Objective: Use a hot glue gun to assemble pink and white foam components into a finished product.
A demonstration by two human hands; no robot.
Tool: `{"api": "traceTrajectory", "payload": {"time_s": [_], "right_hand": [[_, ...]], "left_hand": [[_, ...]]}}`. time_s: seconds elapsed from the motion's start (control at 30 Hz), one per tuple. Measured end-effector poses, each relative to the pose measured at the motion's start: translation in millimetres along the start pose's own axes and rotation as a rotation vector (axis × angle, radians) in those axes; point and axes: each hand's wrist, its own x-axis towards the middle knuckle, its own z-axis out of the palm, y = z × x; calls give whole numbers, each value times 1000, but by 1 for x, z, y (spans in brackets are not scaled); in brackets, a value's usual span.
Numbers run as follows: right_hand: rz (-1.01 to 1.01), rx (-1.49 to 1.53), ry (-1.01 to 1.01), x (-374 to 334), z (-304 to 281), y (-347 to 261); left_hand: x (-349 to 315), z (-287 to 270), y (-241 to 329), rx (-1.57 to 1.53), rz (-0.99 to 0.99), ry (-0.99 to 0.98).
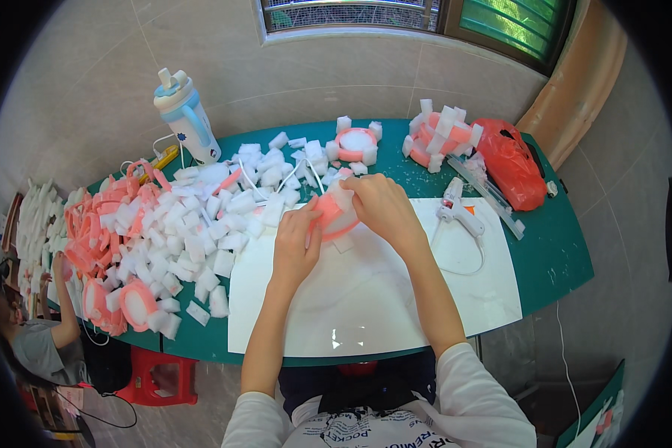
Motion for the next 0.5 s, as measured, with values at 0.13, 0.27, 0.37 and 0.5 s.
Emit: {"api": "traceTrajectory", "payload": {"time_s": [0.13, 0.27, 0.37, 0.5], "right_hand": [[-1, 6, -1, 0, 1, 0], [0, -6, -7, 0, 1, 0], [-12, -7, 7, 0, 1, 0], [-6, -7, -1, 0, 0, -1]], "left_hand": [[-1, -1, 0, 20, -16, -12], [0, -1, 1, 13, -7, -6], [0, -1, 1, 14, -14, -13], [0, -1, 1, 12, -12, -14]]}}
